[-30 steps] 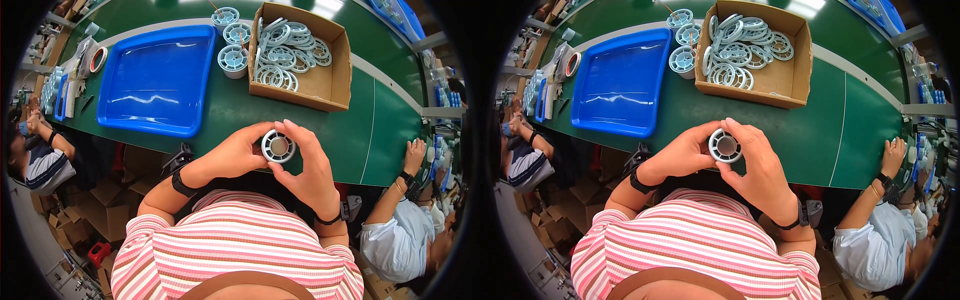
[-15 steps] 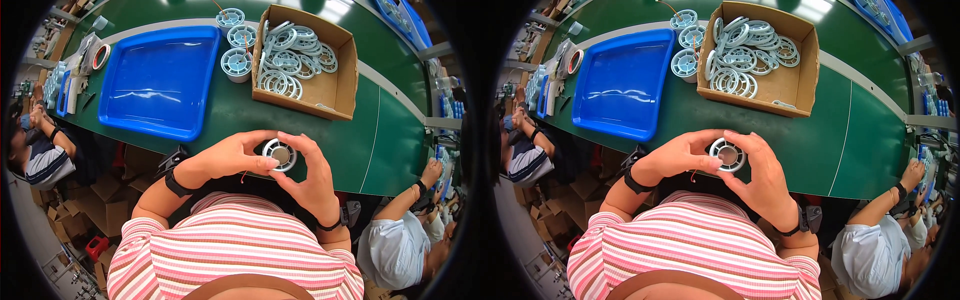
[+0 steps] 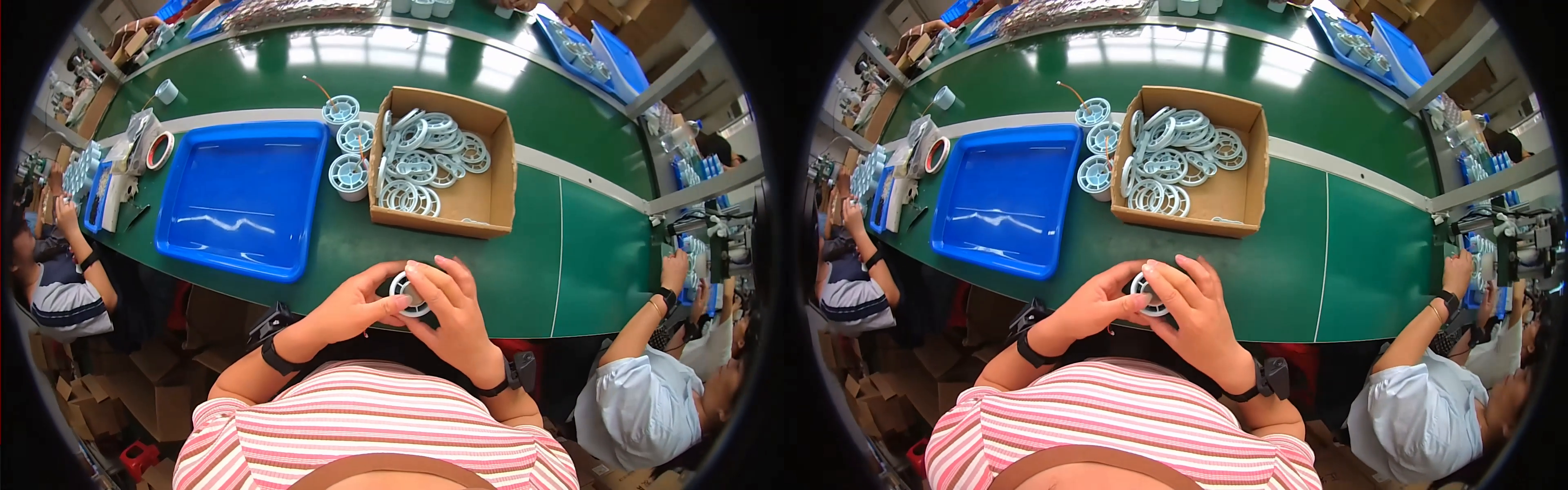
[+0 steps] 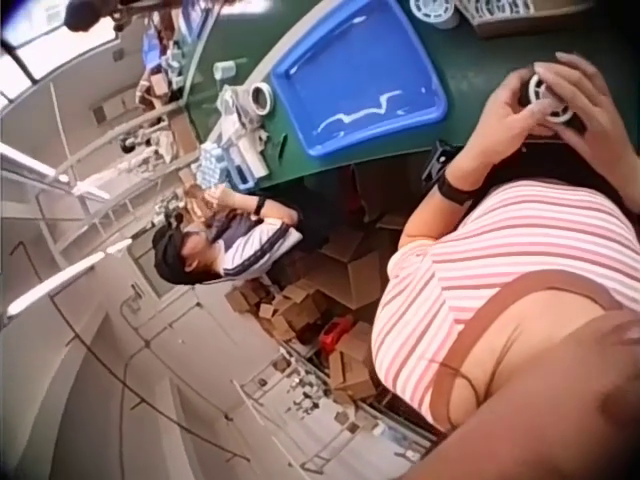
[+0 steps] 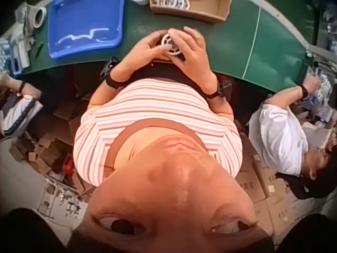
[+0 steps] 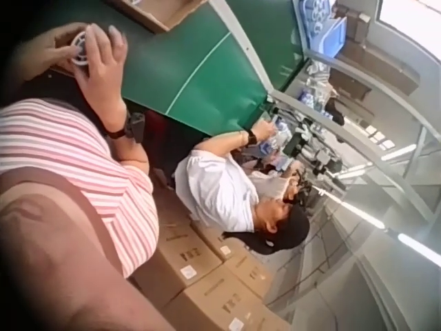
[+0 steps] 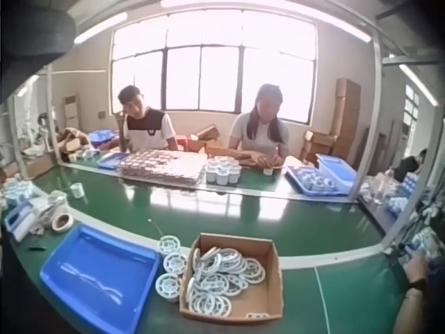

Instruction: The person picks up a blue tray and places it on the table. They take a white plastic component from a box and a motor from the tray, fitting the component onto the motor by hand before placing the assembled unit on the table.

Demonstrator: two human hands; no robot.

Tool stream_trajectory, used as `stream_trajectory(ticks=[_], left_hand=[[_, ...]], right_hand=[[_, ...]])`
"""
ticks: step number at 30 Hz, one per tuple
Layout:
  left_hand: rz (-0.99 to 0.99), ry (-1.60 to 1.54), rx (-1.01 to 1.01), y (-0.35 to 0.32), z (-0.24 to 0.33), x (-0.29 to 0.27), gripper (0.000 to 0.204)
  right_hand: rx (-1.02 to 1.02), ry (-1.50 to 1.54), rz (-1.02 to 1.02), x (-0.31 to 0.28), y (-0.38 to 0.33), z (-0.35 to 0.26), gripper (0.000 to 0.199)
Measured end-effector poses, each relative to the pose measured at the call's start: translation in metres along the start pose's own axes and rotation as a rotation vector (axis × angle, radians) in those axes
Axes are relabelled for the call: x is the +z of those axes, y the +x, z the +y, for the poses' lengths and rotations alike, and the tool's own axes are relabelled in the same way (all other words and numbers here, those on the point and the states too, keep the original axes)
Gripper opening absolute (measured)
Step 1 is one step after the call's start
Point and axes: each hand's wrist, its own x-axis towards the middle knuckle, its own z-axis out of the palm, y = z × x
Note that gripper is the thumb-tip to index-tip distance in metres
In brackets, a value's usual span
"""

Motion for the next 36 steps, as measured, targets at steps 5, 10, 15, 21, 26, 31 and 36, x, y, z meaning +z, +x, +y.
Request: stream_trajectory(ticks=[5,10,15,21,26,31,36], left_hand=[[0.12,0.34,0.13,-0.021,-0.006,0.012,0.059],[0.143,0.712,0.36,-0.068,0.031,0.0,0.047],[0.828,0.996,0.43,-0.103,0.078,-0.05,0.032],[1.419,1.779,0.305,-0.136,0.075,-0.181,0.05],[1.71,1.822,-0.061,-0.147,0.056,-0.253,0.07],[1.58,1.329,0.09,-0.158,0.06,-0.284,0.055],[1.594,1.238,0.315,-0.162,0.064,-0.305,0.034]], right_hand=[[0.096,-0.154,0.008,-0.025,-0.01,-0.005,0.068],[0.244,-0.447,0.17,-0.088,-0.037,0.037,0.059],[0.388,-0.832,0.226,-0.156,-0.088,0.11,0.057],[0.475,-0.918,0.329,-0.169,-0.109,0.189,0.063],[0.6,-0.923,0.399,-0.138,-0.09,0.17,0.07],[0.594,-0.955,0.483,-0.131,-0.091,0.142,0.068],[0.667,-0.92,0.473,-0.126,-0.105,0.131,0.063]])
